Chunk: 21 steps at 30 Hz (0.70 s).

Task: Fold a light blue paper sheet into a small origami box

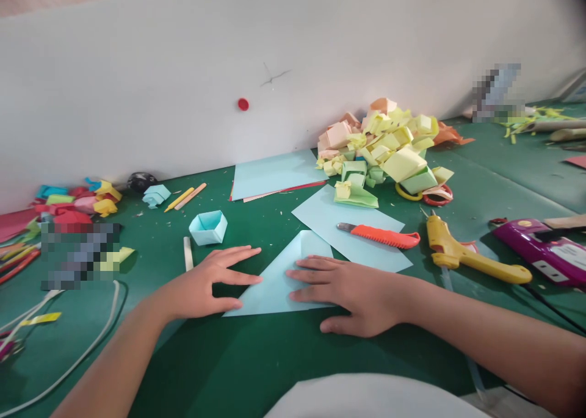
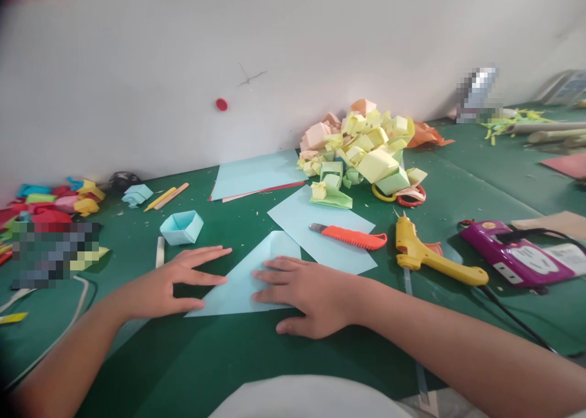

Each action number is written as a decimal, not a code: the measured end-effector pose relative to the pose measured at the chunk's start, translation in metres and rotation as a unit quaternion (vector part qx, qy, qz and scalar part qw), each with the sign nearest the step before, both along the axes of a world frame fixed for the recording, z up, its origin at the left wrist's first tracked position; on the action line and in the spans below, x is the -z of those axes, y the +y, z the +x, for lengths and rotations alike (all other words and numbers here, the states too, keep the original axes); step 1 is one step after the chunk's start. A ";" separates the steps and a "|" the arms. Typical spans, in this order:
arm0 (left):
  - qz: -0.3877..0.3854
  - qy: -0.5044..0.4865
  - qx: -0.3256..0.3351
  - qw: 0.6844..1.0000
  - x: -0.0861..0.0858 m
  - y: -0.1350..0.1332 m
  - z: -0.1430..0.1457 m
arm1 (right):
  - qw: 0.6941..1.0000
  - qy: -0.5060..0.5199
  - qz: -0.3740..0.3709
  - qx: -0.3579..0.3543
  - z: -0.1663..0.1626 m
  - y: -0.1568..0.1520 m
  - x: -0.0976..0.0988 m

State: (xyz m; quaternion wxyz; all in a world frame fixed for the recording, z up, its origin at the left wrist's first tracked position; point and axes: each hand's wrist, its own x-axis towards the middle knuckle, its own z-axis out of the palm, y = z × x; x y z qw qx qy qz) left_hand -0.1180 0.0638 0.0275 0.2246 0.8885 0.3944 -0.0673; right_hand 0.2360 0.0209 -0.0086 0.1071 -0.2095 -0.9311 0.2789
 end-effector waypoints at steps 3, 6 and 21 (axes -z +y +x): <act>-0.011 0.005 0.002 1.000 -0.003 0.000 -0.001 | 1.000 0.003 -0.002 0.001 0.000 0.000 0.001; -0.017 0.018 0.002 1.000 -0.006 -0.001 -0.002 | 1.000 -0.006 -0.004 0.000 0.001 0.001 0.002; -0.038 0.046 0.000 0.998 -0.012 -0.001 -0.005 | 1.000 0.006 -0.012 -0.001 0.001 0.002 0.002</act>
